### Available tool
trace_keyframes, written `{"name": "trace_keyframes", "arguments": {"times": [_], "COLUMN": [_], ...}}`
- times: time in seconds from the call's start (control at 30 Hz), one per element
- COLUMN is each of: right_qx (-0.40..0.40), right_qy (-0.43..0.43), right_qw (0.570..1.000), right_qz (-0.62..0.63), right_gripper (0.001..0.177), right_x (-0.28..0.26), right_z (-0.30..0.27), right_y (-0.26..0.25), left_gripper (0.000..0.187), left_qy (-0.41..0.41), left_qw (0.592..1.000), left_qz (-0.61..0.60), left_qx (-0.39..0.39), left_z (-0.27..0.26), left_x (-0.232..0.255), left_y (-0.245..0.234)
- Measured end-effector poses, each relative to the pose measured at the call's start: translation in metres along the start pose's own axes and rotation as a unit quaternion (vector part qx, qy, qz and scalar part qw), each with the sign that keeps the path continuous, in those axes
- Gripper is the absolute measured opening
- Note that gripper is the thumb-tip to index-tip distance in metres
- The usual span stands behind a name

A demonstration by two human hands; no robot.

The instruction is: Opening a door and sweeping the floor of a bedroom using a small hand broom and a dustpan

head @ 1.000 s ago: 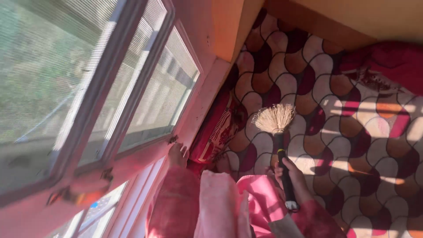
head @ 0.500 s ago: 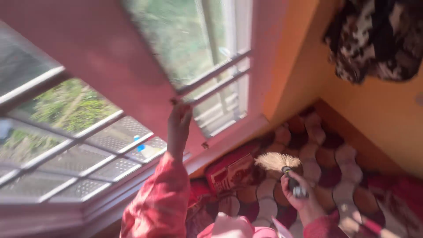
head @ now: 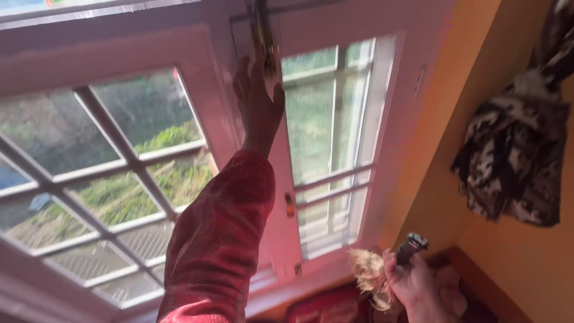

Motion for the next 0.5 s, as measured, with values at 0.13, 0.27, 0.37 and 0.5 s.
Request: {"name": "trace_keyframes", "arguments": {"times": [0.13, 0.27, 0.37, 0.5], "right_qx": [-0.072, -0.059, -0.065, -0.047], "right_qy": [0.018, 0.009, 0.003, -0.014], "right_qw": [0.997, 0.997, 0.997, 0.998], "right_qz": [0.038, 0.04, 0.049, 0.042], "right_gripper": [0.033, 0.036, 0.039, 0.035], "right_x": [-0.005, -0.009, -0.011, -0.009], "right_z": [-0.005, -0.01, -0.003, -0.004], "right_y": [0.038, 0.065, 0.057, 0.045], "left_gripper": [0.078, 0.082, 0.042, 0.046], "left_qy": [0.043, 0.047, 0.031, 0.017], "left_qw": [0.986, 0.976, 0.99, 0.993], "left_qz": [0.159, 0.211, 0.129, 0.112], "left_qx": [-0.006, -0.011, 0.051, 0.044], "left_z": [0.022, 0.024, 0.02, 0.008], "left_x": [0.001, 0.012, 0.011, 0.011], "left_y": [0.028, 0.035, 0.031, 0.035]}}
Point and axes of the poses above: each hand's wrist, its own z-axis towards the middle knuckle, its own y-axis out of the palm, x = y × z, the point moved 9 cm from there along z, towards the middle knuckle, and after that the axes turned 3 degrees about -x, right-handed, at the moved point
